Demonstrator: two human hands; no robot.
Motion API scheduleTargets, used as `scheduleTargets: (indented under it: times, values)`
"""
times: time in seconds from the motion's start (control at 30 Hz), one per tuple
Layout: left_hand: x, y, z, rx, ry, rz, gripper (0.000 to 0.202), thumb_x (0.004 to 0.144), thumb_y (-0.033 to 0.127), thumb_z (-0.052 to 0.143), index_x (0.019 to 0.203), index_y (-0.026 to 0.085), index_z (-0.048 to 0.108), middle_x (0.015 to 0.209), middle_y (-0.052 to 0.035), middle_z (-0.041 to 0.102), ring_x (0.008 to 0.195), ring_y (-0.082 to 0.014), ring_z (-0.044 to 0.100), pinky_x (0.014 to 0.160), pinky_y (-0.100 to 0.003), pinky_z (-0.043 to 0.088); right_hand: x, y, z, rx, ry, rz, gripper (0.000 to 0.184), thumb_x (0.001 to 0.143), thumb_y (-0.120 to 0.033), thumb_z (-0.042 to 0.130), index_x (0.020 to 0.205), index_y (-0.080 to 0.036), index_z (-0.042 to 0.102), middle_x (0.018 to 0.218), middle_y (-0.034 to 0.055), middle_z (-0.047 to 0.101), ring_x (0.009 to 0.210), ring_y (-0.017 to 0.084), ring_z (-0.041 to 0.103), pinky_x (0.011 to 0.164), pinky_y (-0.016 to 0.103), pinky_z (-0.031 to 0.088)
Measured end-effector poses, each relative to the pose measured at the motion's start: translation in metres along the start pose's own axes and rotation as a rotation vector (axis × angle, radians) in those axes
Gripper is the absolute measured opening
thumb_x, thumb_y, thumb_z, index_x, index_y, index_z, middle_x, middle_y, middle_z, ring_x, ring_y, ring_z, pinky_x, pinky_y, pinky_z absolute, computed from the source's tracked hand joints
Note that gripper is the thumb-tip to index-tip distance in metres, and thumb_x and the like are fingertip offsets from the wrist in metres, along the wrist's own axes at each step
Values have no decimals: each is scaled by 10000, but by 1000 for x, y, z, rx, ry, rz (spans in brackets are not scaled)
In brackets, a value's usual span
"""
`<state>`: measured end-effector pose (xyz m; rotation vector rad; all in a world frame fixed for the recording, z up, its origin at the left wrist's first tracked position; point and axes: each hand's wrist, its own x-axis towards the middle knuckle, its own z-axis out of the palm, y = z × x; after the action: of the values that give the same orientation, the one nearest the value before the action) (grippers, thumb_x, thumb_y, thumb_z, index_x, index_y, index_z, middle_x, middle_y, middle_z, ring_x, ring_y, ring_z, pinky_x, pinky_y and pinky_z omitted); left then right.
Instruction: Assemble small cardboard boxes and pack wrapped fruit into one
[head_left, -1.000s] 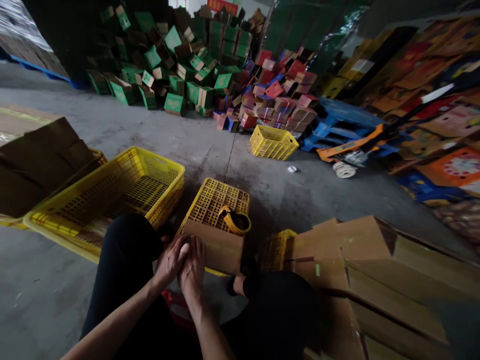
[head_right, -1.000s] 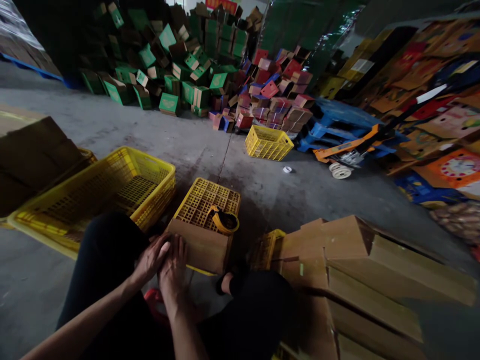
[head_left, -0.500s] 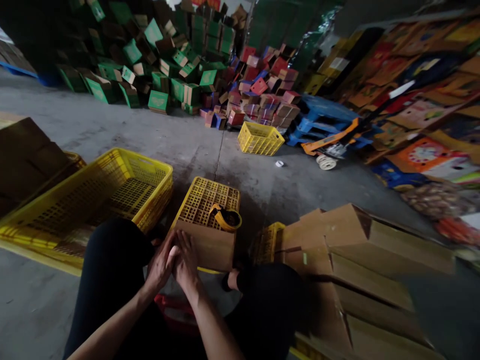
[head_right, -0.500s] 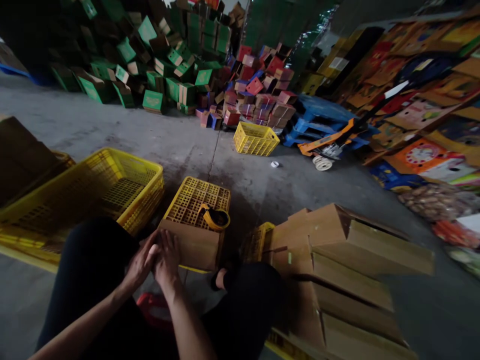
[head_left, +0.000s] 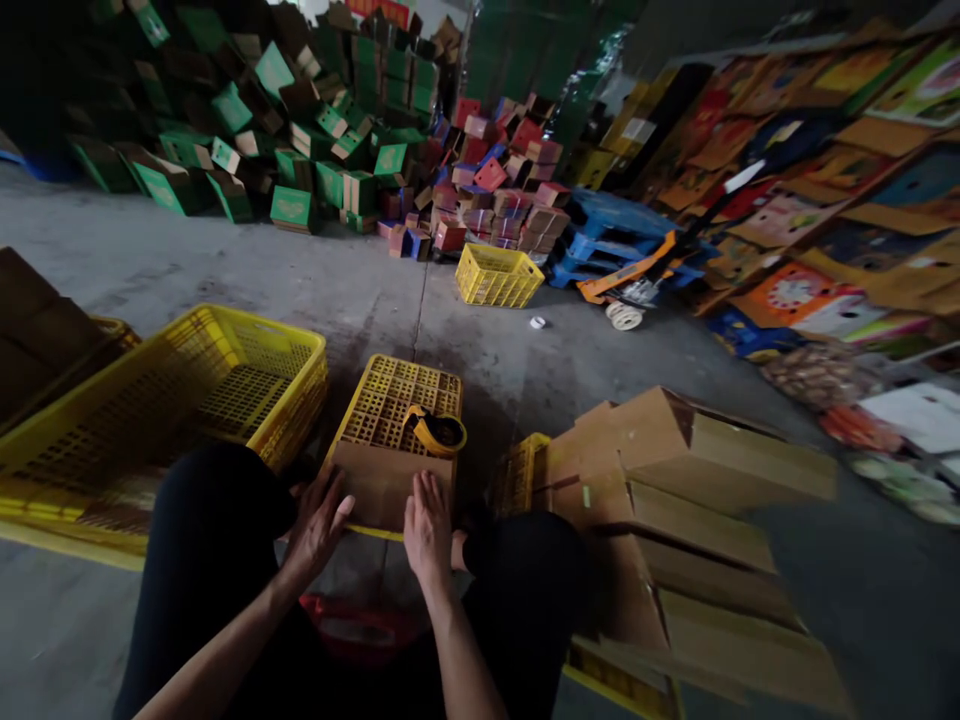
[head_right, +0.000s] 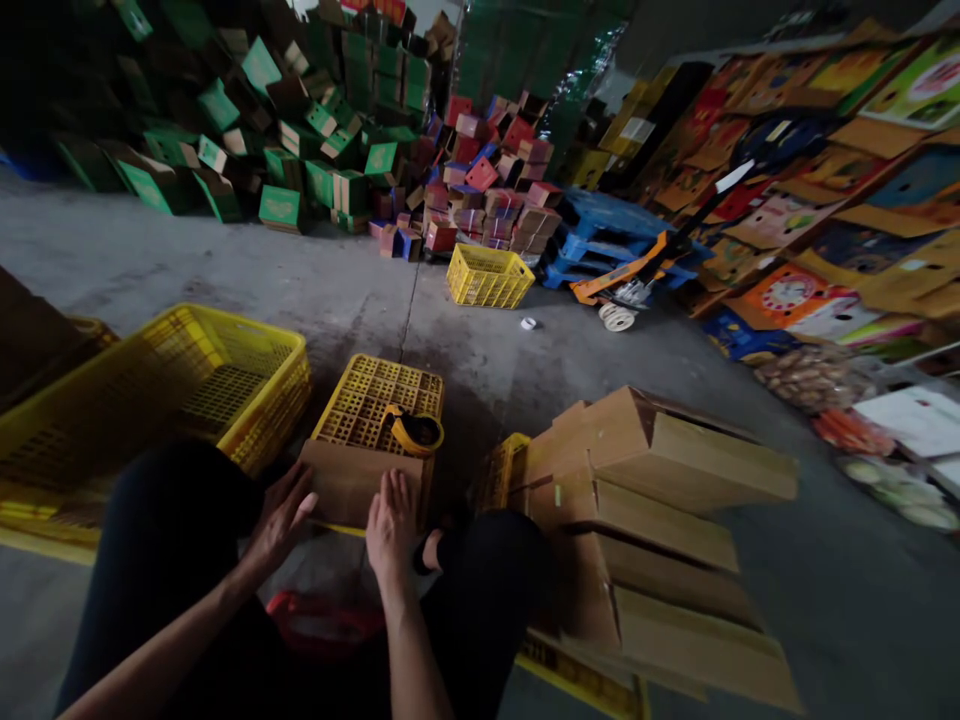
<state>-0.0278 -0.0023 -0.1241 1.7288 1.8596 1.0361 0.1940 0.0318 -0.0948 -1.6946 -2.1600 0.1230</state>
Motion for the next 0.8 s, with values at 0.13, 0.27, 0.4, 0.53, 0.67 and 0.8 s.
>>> scheduleTargets:
  times: [0.13, 0.27, 0.4, 0.53, 0.67, 0.8]
  values:
    - [-1, -5, 6, -2, 9, 25, 614, 1029, 520, 410, 1581, 250, 393, 1694, -103, 267, 1547, -315, 268, 1254, -564, 237, -10, 26, 11, 59, 113, 100, 514, 1063, -272, 295, 1522, -124, 475, 1554, 167, 504, 1478, 267, 433, 1166, 473, 437]
    - [0, -7, 11, -40, 13, -75, 666, 1026, 549, 402, 1609, 234, 328, 1722, -112, 172, 1569, -315, 211, 1268, -538, 207, -11, 38, 15, 224, 194, 202, 556, 1039, -367, 333, 1522, -131, 476, 1534, 175, 525, 1431, 276, 498, 1139, 469, 469]
    - [2, -5, 12, -61, 1, -147, 710, 1021, 572, 393, 1625, 213, 287, 1709, -135, 204, 1573, -324, 196, 1274, -540, 180, -5, 54, 7, 442, 94, 452, 618, 968, -439, 392, 1434, -80, 581, 1342, 206, 682, 1168, 298, 707, 1005, 415, 560]
    - [3, -3, 13, -71, 18, -161, 717, 1007, 583, 414, 1622, 233, 294, 1699, -119, 239, 1570, -312, 210, 1279, -518, 169, -1, 64, 1, 607, 67, 504, 620, 918, -468, 453, 1366, -87, 648, 1338, 180, 687, 1176, 289, 708, 1019, 387, 553]
    - [4, -6, 15, -51, 18, -151, 716, 1007, 571, 418, 1621, 226, 290, 1691, -134, 248, 1559, -313, 240, 1275, -513, 174, -2, 61, 3, 555, 116, 462, 583, 948, -479, 440, 1346, -120, 670, 1335, 159, 695, 1184, 274, 703, 1030, 379, 548]
    - [4, -9, 16, -3, 22, -111, 719, 1013, 560, 408, 1629, 218, 262, 1696, -144, 225, 1549, -323, 265, 1264, -528, 208, -6, 51, 7, 382, 178, 348, 592, 1032, -475, 330, 1385, -110, 635, 1371, 174, 671, 1243, 263, 668, 1072, 381, 520]
